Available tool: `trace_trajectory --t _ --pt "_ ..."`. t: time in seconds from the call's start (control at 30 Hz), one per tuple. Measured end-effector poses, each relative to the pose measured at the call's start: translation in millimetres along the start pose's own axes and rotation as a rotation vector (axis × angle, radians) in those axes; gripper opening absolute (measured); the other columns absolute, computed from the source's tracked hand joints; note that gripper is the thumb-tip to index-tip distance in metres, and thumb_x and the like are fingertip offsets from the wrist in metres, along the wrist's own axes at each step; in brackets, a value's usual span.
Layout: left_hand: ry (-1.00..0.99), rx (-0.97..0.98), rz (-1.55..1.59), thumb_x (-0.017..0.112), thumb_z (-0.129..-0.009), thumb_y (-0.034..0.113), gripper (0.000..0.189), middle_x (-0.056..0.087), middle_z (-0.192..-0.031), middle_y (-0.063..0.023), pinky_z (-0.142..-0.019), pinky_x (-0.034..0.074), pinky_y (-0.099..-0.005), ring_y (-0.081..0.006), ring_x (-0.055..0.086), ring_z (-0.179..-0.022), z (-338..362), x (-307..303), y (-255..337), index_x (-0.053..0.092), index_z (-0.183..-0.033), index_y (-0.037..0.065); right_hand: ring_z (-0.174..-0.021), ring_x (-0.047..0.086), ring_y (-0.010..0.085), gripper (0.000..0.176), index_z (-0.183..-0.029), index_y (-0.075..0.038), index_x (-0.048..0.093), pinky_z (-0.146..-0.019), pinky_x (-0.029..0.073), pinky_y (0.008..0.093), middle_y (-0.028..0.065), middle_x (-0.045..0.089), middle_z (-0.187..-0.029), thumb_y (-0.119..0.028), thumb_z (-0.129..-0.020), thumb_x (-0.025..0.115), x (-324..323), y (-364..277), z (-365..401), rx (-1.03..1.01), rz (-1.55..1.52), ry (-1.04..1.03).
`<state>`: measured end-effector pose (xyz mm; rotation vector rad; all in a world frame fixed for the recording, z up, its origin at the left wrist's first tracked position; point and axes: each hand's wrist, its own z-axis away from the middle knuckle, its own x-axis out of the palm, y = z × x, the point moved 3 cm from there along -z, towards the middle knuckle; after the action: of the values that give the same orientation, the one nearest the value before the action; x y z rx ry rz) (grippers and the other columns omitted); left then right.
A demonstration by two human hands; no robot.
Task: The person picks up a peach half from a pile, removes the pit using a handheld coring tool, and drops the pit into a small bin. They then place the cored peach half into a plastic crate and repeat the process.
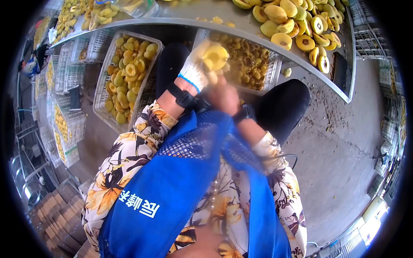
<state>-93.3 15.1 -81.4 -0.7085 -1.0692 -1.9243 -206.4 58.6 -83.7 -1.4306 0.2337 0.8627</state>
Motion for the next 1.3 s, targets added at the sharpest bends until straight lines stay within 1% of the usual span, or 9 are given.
trace_trajectory --t 0.07,0.17,0.3,0.43,0.63,0.93,1.07,1.17,1.3 --pt "0.027 0.074 -0.009 0.052 -0.088 0.045 0.042 0.062 -0.086 -0.0138 -0.055 0.052 -0.0386 -0.0308 0.062 -0.069 1.4 -3.1 0.3 0.055 -0.1 0.005 -0.059 0.058 0.0172 0.015 -0.094 0.0 0.051 -0.057 0.049 0.0338 0.0105 0.06 -0.07 -0.008 -0.082 0.055 -0.7 -0.1 -5.1 -0.016 0.04 -0.021" --pt "0.063 0.167 -0.085 0.048 -0.088 0.051 0.05 0.061 -0.089 -0.0135 -0.062 0.053 -0.0373 -0.0298 0.063 -0.073 3.9 -0.3 4.8 0.054 -0.105 0.004 -0.051 0.054 0.0159 0.01 -0.091 -0.004 0.051 -0.05 0.047 0.0295 0.0051 0.059 -0.07 -0.008 -0.083 0.054 2.8 3.1 -10.7 -0.305 -0.485 -0.058" --pt "0.021 0.217 -0.301 0.048 -0.089 0.048 0.048 0.062 -0.089 -0.0112 -0.067 0.052 -0.0306 -0.0235 0.062 -0.073 9.8 4.6 11.8 0.056 -0.102 0.003 -0.042 0.038 0.0066 0.013 -0.096 -0.006 0.045 -0.038 0.032 0.0205 0.0014 0.047 -0.063 -0.003 -0.085 0.051 -9.6 -9.6 2.9 0.348 -1.062 -0.588" --pt "-0.027 0.49 -0.784 0.052 -0.089 0.024 0.026 0.062 -0.085 -0.0096 -0.063 0.049 -0.026 -0.0169 0.059 -0.068 7.8 7.6 15.5 0.057 -0.1 0.001 -0.039 0.028 0.0032 0.008 -0.098 -0.008 0.043 -0.035 0.023 0.0195 -0.0025 0.036 -0.059 -0.007 -0.09 0.044 -15.3 -14.0 9.2 0.441 -1.507 -0.841" --pt "-0.149 -0.029 -0.169 0.051 -0.092 0.03 0.031 0.06 -0.082 -0.0141 -0.063 0.051 -0.0288 -0.0205 0.059 -0.067 16.0 17.1 6.9 0.057 -0.099 0.0 -0.038 0.027 0.0039 0.01 -0.101 -0.008 0.043 -0.035 0.022 0.0192 -0.0037 0.033 -0.058 -0.009 -0.092 0.04 -14.3 -11.5 14.1 0.38 -1.592 -0.876" --pt "-0.078 -0.039 -0.187 0.051 -0.088 0.047 0.047 0.062 -0.082 -0.0194 -0.056 0.053 -0.0343 -0.0306 0.063 -0.067 18.2 25.2 12.0 0.058 -0.096 0.002 -0.04 0.028 0.0042 0.011 -0.098 -0.007 0.045 -0.036 0.023 0.0181 -0.0002 0.037 -0.059 -0.003 -0.088 0.044 -5.0 -15.9 18.4 0.225 -1.234 -0.549" --pt "-0.056 0.036 -0.213 0.05 -0.088 0.05 0.049 0.061 -0.076 -0.0159 -0.058 0.052 -0.0372 -0.026 0.06 -0.064 14.4 20.1 10.3 0.057 -0.094 0.002 -0.039 0.029 0.0041 0.012 -0.1 -0.008 0.044 -0.036 0.023 0.017 -0.001 0.037 -0.058 -0.009 -0.089 0.046 -19.2 -21.4 18.4 0.329 -1.533 -0.799" --pt "-0.168 -0.07 -0.077 0.044 -0.089 0.054 0.055 0.062 -0.079 -0.0153 -0.067 0.053 -0.0365 -0.0261 0.06 -0.07 14.8 15.9 7.2 0.055 -0.106 0.003 -0.036 0.027 0.0037 0.012 -0.101 -0.008 0.044 -0.034 0.022 0.0178 -0.0018 0.036 -0.056 -0.01 -0.089 0.045 -38.9 -40.6 24.0 0.108 -1.581 -0.874" --pt "-0.096 -0.051 -0.086 0.034 -0.088 0.061 0.064 0.064 -0.086 -0.0137 -0.07 0.053 -0.0355 -0.0262 0.062 -0.077 3.7 6.6 0.0 0.055 -0.11 0.005 -0.034 0.026 0.0036 0.014 -0.103 -0.009 0.043 -0.032 0.021 0.0189 -0.0023 0.035 -0.056 -0.009 -0.09 0.044 -40.5 -34.5 19.9 0.227 -1.621 -0.662"
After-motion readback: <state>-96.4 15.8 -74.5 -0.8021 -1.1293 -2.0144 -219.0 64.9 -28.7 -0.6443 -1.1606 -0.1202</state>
